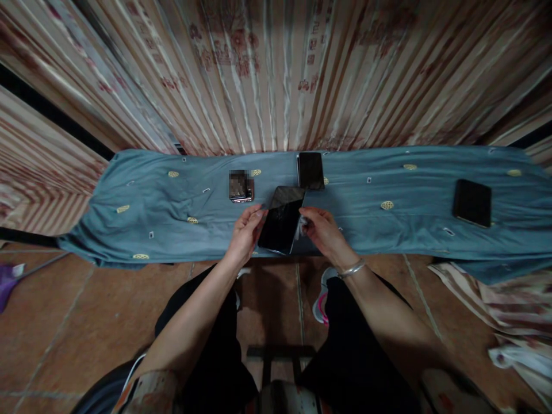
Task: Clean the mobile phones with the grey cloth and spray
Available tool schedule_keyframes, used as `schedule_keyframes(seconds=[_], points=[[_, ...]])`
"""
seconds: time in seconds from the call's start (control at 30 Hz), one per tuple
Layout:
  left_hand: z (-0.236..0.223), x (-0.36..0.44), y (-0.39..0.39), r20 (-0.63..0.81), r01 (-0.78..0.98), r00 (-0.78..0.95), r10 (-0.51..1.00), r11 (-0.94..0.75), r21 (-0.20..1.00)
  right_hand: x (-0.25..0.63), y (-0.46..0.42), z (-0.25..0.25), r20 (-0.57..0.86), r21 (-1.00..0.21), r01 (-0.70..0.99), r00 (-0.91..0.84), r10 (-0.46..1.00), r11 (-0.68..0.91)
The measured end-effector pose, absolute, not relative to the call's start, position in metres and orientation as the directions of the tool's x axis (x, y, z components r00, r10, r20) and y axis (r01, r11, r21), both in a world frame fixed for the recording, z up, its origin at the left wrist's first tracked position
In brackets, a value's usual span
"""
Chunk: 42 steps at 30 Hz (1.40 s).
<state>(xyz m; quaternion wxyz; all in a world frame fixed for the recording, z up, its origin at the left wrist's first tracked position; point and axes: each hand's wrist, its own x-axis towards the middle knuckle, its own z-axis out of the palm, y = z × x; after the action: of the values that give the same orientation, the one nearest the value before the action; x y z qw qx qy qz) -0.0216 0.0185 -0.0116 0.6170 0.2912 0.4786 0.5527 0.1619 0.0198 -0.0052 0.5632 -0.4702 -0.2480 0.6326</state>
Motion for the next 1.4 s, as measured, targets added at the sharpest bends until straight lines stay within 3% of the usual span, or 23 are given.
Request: schedule_keyframes(seconds=[0.13, 0.23, 0.47, 0.63, 0.83, 0.97, 1.1, 1.2, 1.3, 1.4], points=[[-0.001, -0.009, 0.012, -0.568, -0.582, 0.051, 0.822, 0.487, 0.652, 0.157, 0.017, -0.004, -0.349, -0.801, -0.524, 0.017, 0.937, -0.290], [0.009, 0.000, 0.005, -0.622, -0.640, 0.136, 0.771, 0.547, 0.539, 0.155, 0.015, -0.001, -0.349, -0.802, -0.513, -0.014, 0.937, -0.307], [0.016, -0.002, -0.004, -0.580, -0.623, 0.306, 0.755, 0.619, 0.477, 0.166, 0.014, 0.006, -0.246, -0.885, -0.393, -0.060, 0.967, -0.249], [0.015, -0.004, -0.008, -0.557, -0.607, 0.355, 0.751, 0.638, 0.473, 0.169, 0.015, 0.007, -0.145, -0.957, -0.257, 0.015, 0.989, -0.136], [0.025, -0.006, -0.009, -0.595, -0.616, 0.312, 0.741, 0.635, 0.467, 0.174, 0.027, 0.009, -0.145, -0.931, -0.351, 0.119, 0.982, -0.095], [0.022, -0.010, -0.010, -0.567, -0.600, 0.334, 0.753, 0.634, 0.488, 0.184, 0.036, 0.011, -0.061, -0.942, -0.336, 0.226, 0.972, 0.020], [0.008, -0.013, -0.014, -0.586, -0.568, 0.327, 0.741, 0.650, 0.505, 0.177, 0.032, 0.010, 0.116, -0.978, -0.146, 0.214, 0.970, 0.150], [0.000, -0.013, -0.018, -0.591, -0.562, 0.311, 0.745, 0.645, 0.518, 0.160, 0.021, 0.009, 0.287, -0.954, 0.122, 0.104, 0.952, 0.274], [-0.003, -0.013, -0.018, -0.583, -0.543, 0.256, 0.771, 0.614, 0.572, 0.138, 0.008, 0.009, 0.510, -0.743, 0.408, -0.169, 0.844, 0.531], [-0.007, -0.017, -0.015, -0.542, -0.533, 0.183, 0.820, 0.546, 0.646, 0.120, -0.005, 0.008, 0.522, -0.530, 0.550, -0.389, 0.759, 0.646]])
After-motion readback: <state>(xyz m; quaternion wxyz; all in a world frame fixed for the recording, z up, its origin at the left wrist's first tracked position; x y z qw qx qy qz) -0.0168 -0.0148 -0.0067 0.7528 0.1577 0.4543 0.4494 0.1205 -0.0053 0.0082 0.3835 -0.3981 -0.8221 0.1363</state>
